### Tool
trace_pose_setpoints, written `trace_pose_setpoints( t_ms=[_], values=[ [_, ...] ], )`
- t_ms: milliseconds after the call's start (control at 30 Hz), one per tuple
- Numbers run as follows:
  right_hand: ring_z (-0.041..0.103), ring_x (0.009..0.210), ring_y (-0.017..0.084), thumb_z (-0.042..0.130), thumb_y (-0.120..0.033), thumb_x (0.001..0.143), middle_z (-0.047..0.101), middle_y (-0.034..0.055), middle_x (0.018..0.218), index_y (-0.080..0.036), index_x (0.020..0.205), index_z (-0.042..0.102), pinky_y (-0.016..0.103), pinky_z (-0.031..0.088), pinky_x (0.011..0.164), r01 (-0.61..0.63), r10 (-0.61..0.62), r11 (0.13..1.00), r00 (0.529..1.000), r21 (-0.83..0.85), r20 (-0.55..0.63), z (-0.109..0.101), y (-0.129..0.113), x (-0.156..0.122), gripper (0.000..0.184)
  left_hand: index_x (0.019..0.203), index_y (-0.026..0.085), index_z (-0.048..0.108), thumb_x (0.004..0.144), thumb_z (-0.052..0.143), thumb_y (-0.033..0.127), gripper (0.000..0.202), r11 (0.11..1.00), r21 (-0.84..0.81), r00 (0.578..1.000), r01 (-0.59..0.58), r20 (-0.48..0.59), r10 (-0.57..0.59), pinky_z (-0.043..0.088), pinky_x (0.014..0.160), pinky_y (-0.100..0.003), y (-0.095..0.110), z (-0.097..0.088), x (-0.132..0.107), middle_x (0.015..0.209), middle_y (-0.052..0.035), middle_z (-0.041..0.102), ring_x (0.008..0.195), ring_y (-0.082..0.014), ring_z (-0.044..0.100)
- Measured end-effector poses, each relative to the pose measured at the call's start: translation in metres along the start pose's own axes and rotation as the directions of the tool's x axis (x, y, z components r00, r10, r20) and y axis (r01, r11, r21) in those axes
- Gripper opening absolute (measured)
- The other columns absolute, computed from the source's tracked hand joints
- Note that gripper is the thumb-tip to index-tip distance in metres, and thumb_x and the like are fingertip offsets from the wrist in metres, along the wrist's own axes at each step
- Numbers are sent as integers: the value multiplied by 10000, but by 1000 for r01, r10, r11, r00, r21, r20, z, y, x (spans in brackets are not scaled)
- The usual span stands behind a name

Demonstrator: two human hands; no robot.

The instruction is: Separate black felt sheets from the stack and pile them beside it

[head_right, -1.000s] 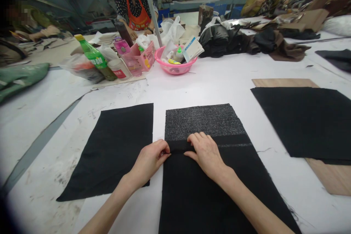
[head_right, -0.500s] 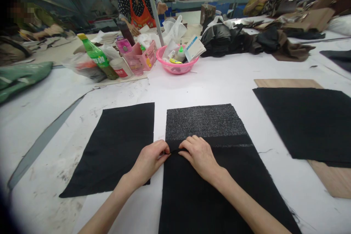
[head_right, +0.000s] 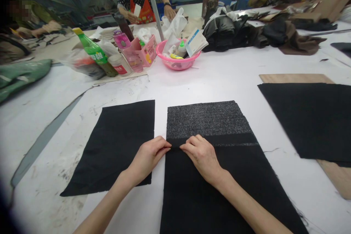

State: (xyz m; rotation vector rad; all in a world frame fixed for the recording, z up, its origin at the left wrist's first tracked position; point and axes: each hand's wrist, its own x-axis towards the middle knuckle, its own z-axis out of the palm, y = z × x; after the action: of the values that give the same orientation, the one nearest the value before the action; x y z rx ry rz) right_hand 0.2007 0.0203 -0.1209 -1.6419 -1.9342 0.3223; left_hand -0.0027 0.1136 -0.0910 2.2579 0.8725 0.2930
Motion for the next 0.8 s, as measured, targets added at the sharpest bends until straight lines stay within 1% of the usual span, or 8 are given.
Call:
trace_pose_setpoints(
  t_ms=[200,333,500,667,800],
  values=[
    [563,816,169,477,-205,997,644,41,907,-253,1049,708,291,478,699,32,-32,999,999,-19,-20,2,2,-2,242,912,176,665,964,436,180,235,988,137,998,-70,2,70,466,693,-264,0,2,-2,895,-39,616,788,-158,590],
    [560,836,177,470,-172,990,636,49,932,-252,1066,706,297,479,713,42,-42,999,999,-16,-3,2,4,-3,261,905,172,652,970,430,169,231,969,214,992,-122,-10,127,459,680,-261,-5,5,-6,873,-39,618,791,-157,593],
    [527,837,181,452,-139,990,611,52,923,-247,1107,691,301,459,705,34,-34,999,999,1,-5,4,5,-5,287,989,181,626,976,419,141,211,926,324,979,-195,11,202,460,673,-253,-9,8,-10,909,-37,610,816,-157,588],
    [514,817,179,418,-136,997,596,50,899,-270,1127,685,306,450,691,64,-64,998,998,-26,12,2,3,-3,325,1024,146,601,952,421,78,206,870,408,958,-278,54,281,490,683,-267,-9,8,-11,924,-54,602,848,-177,577],
    [517,824,180,428,-121,989,595,51,904,-260,1125,682,304,448,699,63,-62,997,998,-36,17,1,1,-3,320,1040,133,586,940,433,61,197,829,461,943,-317,59,328,513,692,-287,-8,8,-10,941,-69,608,860,-191,576]
  ],
)
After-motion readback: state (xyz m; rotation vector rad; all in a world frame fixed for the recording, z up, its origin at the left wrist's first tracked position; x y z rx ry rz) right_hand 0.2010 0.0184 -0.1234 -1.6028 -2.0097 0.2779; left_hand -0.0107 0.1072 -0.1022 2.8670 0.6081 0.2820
